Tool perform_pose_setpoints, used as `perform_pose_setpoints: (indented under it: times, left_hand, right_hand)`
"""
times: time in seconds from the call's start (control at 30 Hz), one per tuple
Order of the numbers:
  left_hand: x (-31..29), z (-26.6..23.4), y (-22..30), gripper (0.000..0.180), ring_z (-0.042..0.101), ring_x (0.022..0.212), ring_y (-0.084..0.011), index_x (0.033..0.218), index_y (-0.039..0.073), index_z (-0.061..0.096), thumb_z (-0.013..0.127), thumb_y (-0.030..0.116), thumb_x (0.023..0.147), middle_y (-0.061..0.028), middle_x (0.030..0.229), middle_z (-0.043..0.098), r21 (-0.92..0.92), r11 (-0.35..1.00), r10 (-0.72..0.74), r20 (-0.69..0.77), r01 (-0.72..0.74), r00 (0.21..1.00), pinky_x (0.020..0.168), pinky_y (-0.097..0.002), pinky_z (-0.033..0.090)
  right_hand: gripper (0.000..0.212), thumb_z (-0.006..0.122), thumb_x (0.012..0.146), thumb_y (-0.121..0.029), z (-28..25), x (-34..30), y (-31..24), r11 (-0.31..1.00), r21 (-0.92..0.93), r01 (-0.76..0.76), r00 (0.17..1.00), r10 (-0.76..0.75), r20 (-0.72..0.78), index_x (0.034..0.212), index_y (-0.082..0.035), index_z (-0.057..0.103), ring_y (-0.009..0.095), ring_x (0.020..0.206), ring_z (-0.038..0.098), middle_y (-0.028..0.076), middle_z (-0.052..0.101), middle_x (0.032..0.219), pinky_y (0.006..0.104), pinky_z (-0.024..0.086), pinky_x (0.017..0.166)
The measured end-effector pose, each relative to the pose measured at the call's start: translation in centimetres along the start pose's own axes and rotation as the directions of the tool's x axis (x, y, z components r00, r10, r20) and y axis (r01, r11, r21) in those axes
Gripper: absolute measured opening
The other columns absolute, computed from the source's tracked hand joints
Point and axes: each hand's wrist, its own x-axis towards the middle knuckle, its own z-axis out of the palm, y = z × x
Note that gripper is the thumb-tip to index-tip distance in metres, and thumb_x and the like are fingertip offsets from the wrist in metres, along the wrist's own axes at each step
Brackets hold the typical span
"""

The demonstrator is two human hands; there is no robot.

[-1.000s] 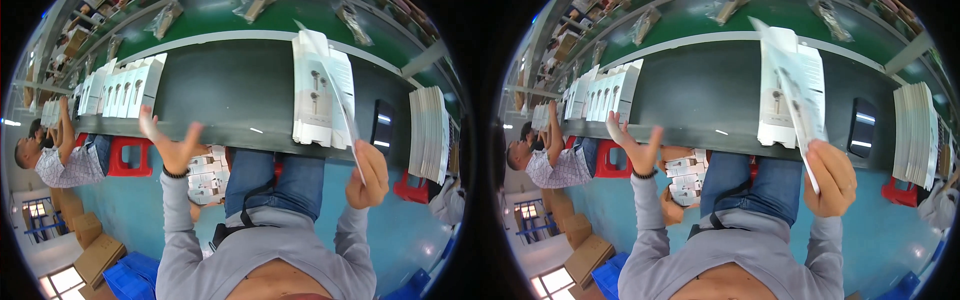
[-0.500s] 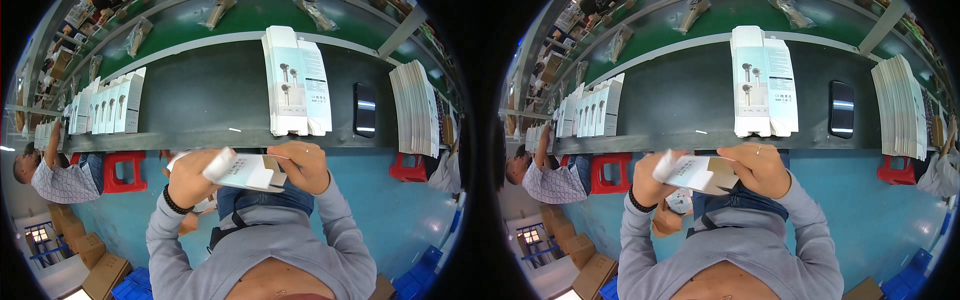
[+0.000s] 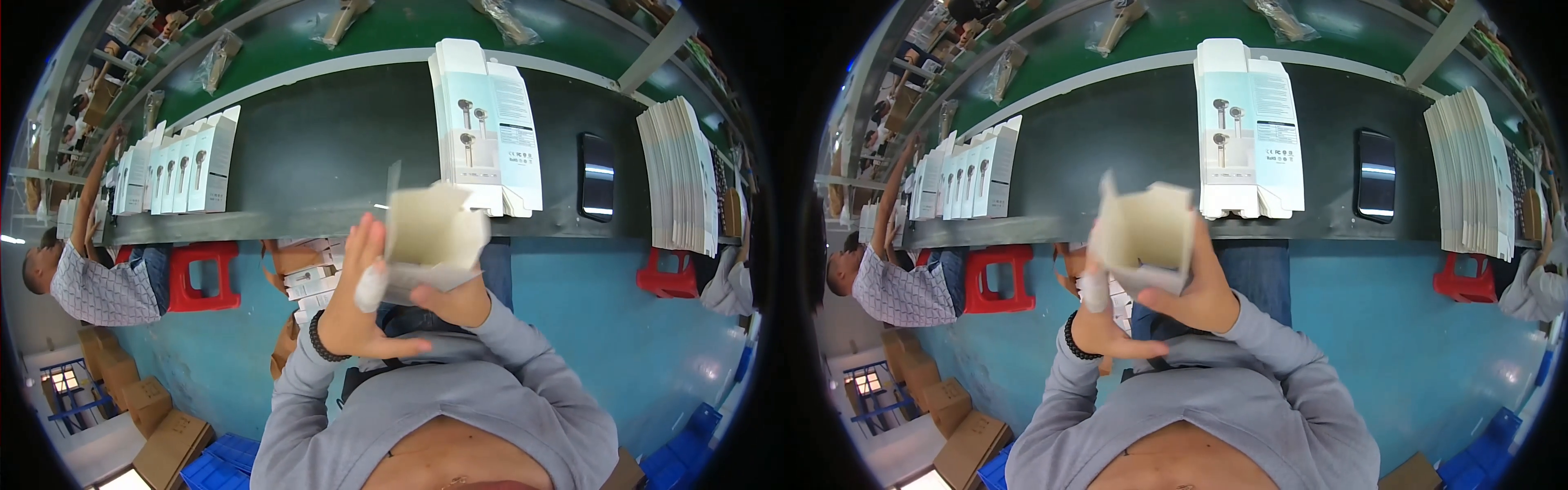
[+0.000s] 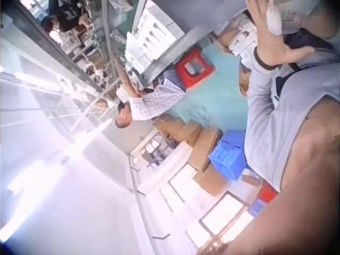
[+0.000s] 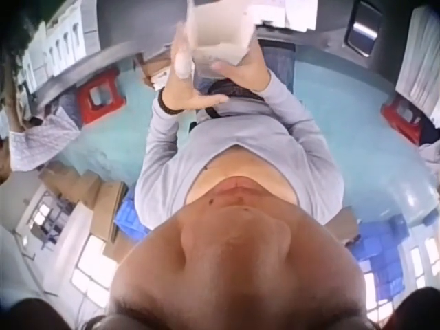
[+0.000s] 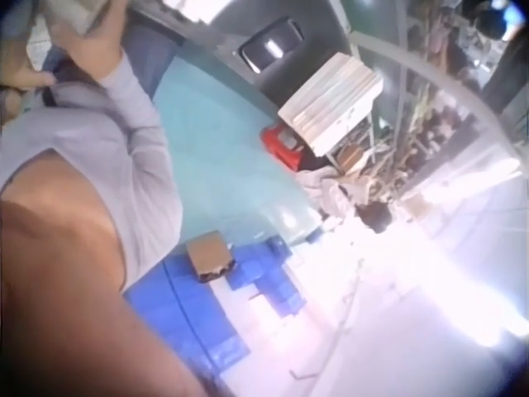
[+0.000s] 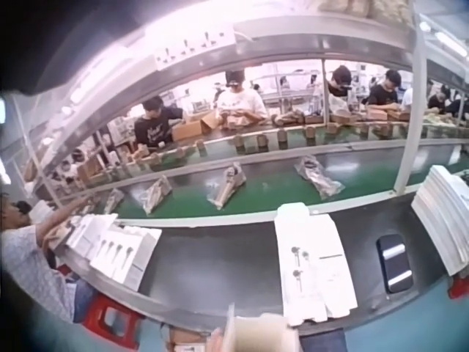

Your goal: Marking and folding earphone packaging boxes on an assembly line.

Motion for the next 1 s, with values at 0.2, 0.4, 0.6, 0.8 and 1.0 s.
perform_pose_setpoints:
  times: [0.2,0.4,0.6,0.8,1.0]
  left_hand:
    - [0.6,-0.1,-2.0,0.087,0.022,0.129,-0.0444,0.138,0.016,0.025,0.057,0.063,0.072,-0.0191,0.125,0.048,0.086,0.953,0.299,-0.129,-0.29,0.946,0.102,-0.0588,0.006]
    - [1.7,-0.4,-0.7,0.061,0.043,0.115,-0.0359,0.126,0.004,0.043,0.061,0.04,0.08,-0.0189,0.118,0.048,-0.028,0.998,0.045,-0.118,-0.049,0.992,0.099,-0.0532,0.024]
    - [2.2,2.7,-0.8,0.074,0.045,0.105,-0.0255,0.136,0.003,0.02,0.061,0.012,0.075,-0.0184,0.122,0.038,-0.379,0.903,0.031,-0.408,-0.201,0.912,0.09,-0.0384,0.037]
    - [2.8,2.3,-1.3,0.068,0.05,0.095,-0.0255,0.132,0.006,0.029,0.054,-0.007,0.071,-0.0167,0.106,0.047,-0.324,0.892,0.182,-0.381,-0.315,0.906,0.08,-0.039,0.043]
    - [3.3,0.5,-1.2,0.08,0.05,0.092,-0.0275,0.137,0.013,0.016,0.058,0.002,0.07,-0.0168,0.105,0.045,-0.241,0.931,0.198,-0.295,-0.273,0.935,0.079,-0.04,0.042]
  right_hand:
    - [0.105,0.077,0.068,-0.025,-0.8,-0.4,-0.5,1.0,0.025,0.005,0.997,-0.007,0.08,0.141,-0.003,0.004,0.023,0.124,0.036,0.016,0.034,0.136,0.0327,0.026,0.101]
    - [0.09,0.074,0.07,-0.022,-0.2,-0.6,0.4,0.981,-0.146,0.126,0.992,-0.122,0.037,0.139,-0.003,0.019,0.024,0.116,0.043,0.014,0.043,0.127,0.0345,0.033,0.096]
    - [0.059,0.063,0.08,-0.021,1.8,0.8,-0.1,0.941,0.198,0.276,0.954,-0.243,-0.175,0.125,-0.002,0.029,0.027,0.111,0.045,0.018,0.046,0.118,0.0362,0.036,0.093]
    - [0.04,0.055,0.087,-0.019,2.9,1.3,0.8,0.823,0.241,0.514,0.848,-0.445,-0.288,0.119,-0.006,0.035,0.03,0.106,0.049,0.034,0.038,0.125,0.0404,0.04,0.09]
    - [0.041,0.055,0.088,-0.023,2.3,1.2,0.9,0.851,0.209,0.482,0.875,-0.455,-0.164,0.119,-0.004,0.035,0.034,0.115,0.044,0.037,0.033,0.127,0.0406,0.038,0.094]
